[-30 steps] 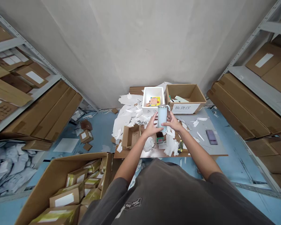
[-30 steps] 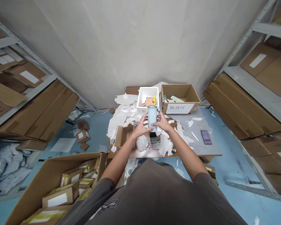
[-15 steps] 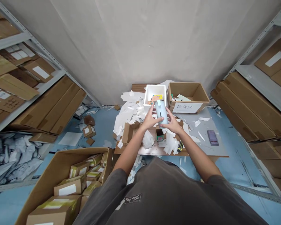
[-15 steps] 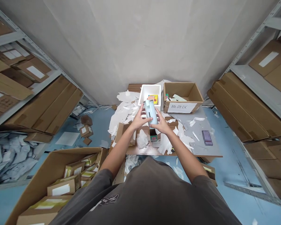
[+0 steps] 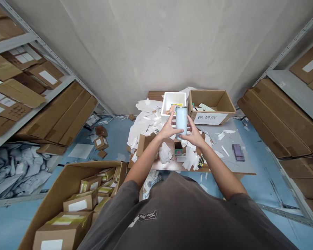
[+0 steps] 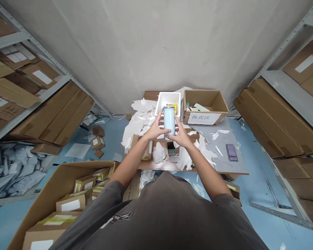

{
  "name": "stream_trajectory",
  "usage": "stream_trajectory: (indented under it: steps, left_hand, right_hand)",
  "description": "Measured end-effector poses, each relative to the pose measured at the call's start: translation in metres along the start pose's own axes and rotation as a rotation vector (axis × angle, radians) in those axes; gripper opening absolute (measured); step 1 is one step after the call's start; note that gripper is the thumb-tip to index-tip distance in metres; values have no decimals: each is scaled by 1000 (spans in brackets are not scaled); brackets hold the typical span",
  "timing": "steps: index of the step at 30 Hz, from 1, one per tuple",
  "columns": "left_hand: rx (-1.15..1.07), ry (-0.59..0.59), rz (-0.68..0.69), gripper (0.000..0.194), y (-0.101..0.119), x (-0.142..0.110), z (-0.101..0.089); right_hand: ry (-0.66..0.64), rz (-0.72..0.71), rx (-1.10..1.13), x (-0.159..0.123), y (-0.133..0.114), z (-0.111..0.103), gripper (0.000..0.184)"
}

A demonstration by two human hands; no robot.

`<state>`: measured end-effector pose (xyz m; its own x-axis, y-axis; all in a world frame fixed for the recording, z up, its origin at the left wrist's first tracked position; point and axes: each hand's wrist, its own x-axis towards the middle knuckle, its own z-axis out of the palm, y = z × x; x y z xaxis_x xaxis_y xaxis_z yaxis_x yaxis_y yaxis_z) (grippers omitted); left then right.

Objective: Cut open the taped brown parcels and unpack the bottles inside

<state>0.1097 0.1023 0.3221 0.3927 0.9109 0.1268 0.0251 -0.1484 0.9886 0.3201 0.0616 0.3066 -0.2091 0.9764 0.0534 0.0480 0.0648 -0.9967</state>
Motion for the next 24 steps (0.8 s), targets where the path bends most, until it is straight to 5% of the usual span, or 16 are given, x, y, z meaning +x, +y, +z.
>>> stream_trajectory:
  steps: [4, 12, 17, 24]
  left_hand:
    - [-104, -16, 11, 146, -3, 7, -1]
    - [-8, 122, 33, 134, -1, 7, 15]
    - [-60, 16, 44, 137, 6, 4, 8]
    - [9, 46, 46, 143, 10, 3, 2]
  right_hand:
    - [-97, 17, 72, 5, -6, -5, 132]
    - [115, -45, -67, 3, -11, 7, 125]
    - [-41, -33, 76, 4, -12, 3, 130]
    - [68, -88, -130, 0, -15, 12, 124]
